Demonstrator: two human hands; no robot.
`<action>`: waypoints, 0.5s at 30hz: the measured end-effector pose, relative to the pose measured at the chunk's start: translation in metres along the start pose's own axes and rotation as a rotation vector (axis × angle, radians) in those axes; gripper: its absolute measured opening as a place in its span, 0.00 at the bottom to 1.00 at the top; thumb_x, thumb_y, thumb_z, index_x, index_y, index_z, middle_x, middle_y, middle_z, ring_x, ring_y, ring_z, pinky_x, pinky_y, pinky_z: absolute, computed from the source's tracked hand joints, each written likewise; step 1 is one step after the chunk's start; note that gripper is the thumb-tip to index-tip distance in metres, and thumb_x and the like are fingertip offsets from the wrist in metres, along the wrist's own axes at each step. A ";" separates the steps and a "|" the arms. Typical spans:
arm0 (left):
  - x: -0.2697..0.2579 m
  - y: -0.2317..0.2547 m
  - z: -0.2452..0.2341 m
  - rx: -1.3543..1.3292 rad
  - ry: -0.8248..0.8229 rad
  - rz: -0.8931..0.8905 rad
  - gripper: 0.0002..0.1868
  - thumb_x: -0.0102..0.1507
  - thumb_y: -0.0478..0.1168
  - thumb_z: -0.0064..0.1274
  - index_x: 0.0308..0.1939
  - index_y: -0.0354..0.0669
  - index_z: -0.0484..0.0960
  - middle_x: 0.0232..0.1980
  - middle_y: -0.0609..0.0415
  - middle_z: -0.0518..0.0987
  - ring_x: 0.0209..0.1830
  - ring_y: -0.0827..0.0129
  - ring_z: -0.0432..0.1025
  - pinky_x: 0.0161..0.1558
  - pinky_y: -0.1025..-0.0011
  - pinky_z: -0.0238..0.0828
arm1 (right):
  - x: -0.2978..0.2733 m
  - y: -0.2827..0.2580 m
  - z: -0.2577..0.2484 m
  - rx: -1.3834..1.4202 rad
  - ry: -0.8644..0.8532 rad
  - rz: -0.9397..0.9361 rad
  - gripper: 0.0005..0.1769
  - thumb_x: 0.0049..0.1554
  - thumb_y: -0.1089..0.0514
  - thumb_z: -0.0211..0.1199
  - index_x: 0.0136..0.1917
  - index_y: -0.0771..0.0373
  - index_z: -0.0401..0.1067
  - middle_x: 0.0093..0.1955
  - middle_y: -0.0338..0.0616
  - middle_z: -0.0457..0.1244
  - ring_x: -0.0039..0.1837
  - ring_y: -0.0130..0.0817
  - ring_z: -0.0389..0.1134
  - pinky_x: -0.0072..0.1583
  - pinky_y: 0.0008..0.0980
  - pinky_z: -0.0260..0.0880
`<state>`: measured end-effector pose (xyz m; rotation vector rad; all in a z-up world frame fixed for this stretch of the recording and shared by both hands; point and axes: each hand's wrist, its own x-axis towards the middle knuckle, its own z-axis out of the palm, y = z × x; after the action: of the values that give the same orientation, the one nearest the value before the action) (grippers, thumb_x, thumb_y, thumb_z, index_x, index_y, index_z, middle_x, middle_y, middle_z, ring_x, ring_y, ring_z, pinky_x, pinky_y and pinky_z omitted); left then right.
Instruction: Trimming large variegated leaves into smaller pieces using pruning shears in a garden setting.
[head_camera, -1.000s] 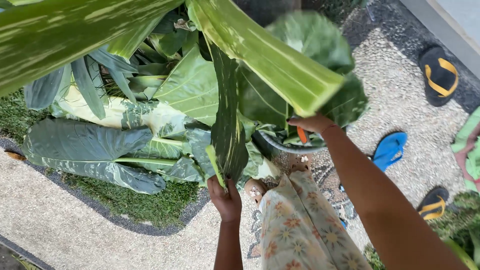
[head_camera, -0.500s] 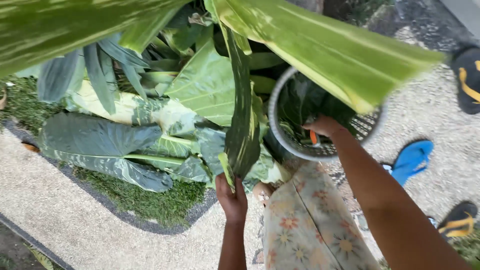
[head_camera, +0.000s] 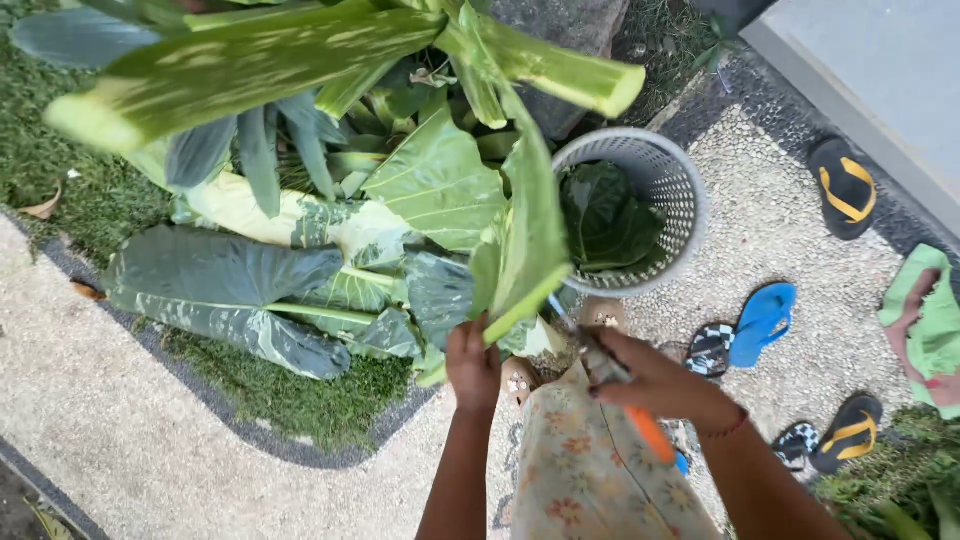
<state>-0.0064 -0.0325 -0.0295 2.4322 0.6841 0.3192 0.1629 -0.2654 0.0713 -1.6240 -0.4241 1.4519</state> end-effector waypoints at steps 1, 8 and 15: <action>-0.003 0.005 -0.003 -0.002 0.000 -0.001 0.25 0.56 0.29 0.57 0.59 0.42 0.78 0.49 0.45 0.75 0.49 0.49 0.72 0.50 0.56 0.71 | -0.010 -0.003 0.013 -0.001 0.001 0.002 0.44 0.47 0.56 0.71 0.75 0.61 0.59 0.59 0.46 0.66 0.59 0.36 0.66 0.61 0.35 0.69; 0.008 0.033 -0.010 0.091 -0.142 0.250 0.34 0.52 0.32 0.61 0.64 0.47 0.77 0.48 0.52 0.74 0.48 0.55 0.71 0.51 0.58 0.70 | -0.067 -0.019 0.036 0.060 0.173 0.072 0.42 0.50 0.53 0.66 0.74 0.67 0.58 0.65 0.49 0.64 0.65 0.35 0.64 0.66 0.34 0.63; 0.018 0.063 0.019 0.124 -0.236 0.469 0.28 0.58 0.33 0.55 0.63 0.49 0.78 0.47 0.55 0.73 0.46 0.59 0.70 0.47 0.61 0.70 | -0.063 0.031 0.033 0.233 0.238 -0.004 0.38 0.53 0.51 0.65 0.72 0.68 0.59 0.64 0.45 0.64 0.64 0.32 0.62 0.64 0.33 0.63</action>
<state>0.0407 -0.0755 -0.0061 2.6744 0.0249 0.1683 0.1073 -0.3166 0.0889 -1.5803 -0.1173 1.2362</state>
